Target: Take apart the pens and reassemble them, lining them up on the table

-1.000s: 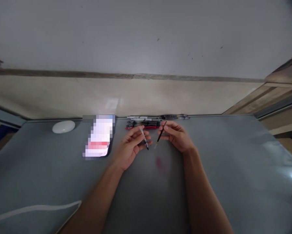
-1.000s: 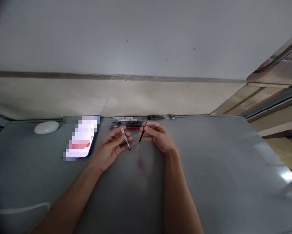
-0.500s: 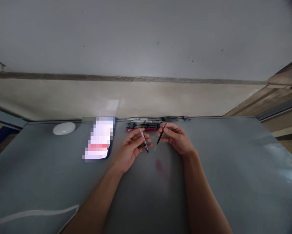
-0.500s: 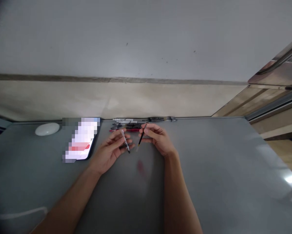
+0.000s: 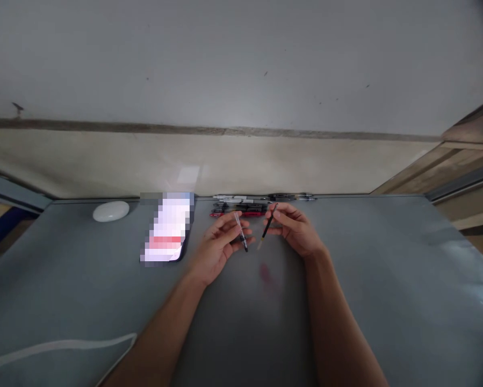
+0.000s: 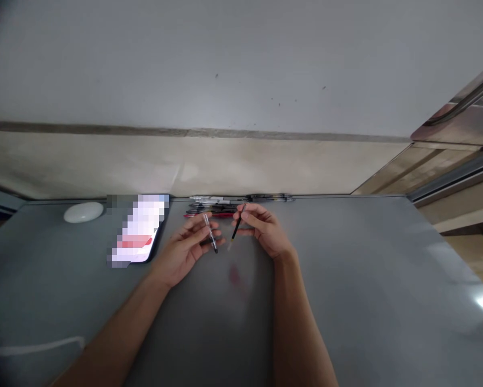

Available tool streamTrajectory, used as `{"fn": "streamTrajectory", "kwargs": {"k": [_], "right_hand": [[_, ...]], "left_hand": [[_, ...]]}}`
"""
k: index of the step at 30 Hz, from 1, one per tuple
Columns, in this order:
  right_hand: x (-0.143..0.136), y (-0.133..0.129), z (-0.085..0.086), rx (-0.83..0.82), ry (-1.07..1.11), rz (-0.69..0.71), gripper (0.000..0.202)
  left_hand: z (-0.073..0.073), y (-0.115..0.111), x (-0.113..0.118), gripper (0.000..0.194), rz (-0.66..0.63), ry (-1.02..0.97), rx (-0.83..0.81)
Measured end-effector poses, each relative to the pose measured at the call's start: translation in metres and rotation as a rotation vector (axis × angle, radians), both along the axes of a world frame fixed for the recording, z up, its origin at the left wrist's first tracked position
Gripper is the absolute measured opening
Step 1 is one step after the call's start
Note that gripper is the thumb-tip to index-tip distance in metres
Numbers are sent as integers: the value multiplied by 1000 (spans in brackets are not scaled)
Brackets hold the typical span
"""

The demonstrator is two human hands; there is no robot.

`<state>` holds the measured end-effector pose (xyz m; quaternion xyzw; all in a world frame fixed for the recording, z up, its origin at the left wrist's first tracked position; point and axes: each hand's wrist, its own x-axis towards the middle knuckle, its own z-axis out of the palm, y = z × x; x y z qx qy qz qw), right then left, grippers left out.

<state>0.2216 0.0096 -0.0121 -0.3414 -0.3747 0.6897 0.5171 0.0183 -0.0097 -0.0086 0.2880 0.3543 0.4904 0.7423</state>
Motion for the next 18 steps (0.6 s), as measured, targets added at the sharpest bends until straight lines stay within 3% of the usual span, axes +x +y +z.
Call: {"fn": "streamTrajectory", "kwargs": {"k": [18], "right_hand": [[-2, 0, 0, 13, 3, -16, 15]], "left_hand": [[0, -1, 1, 29, 3, -16, 7]]}}
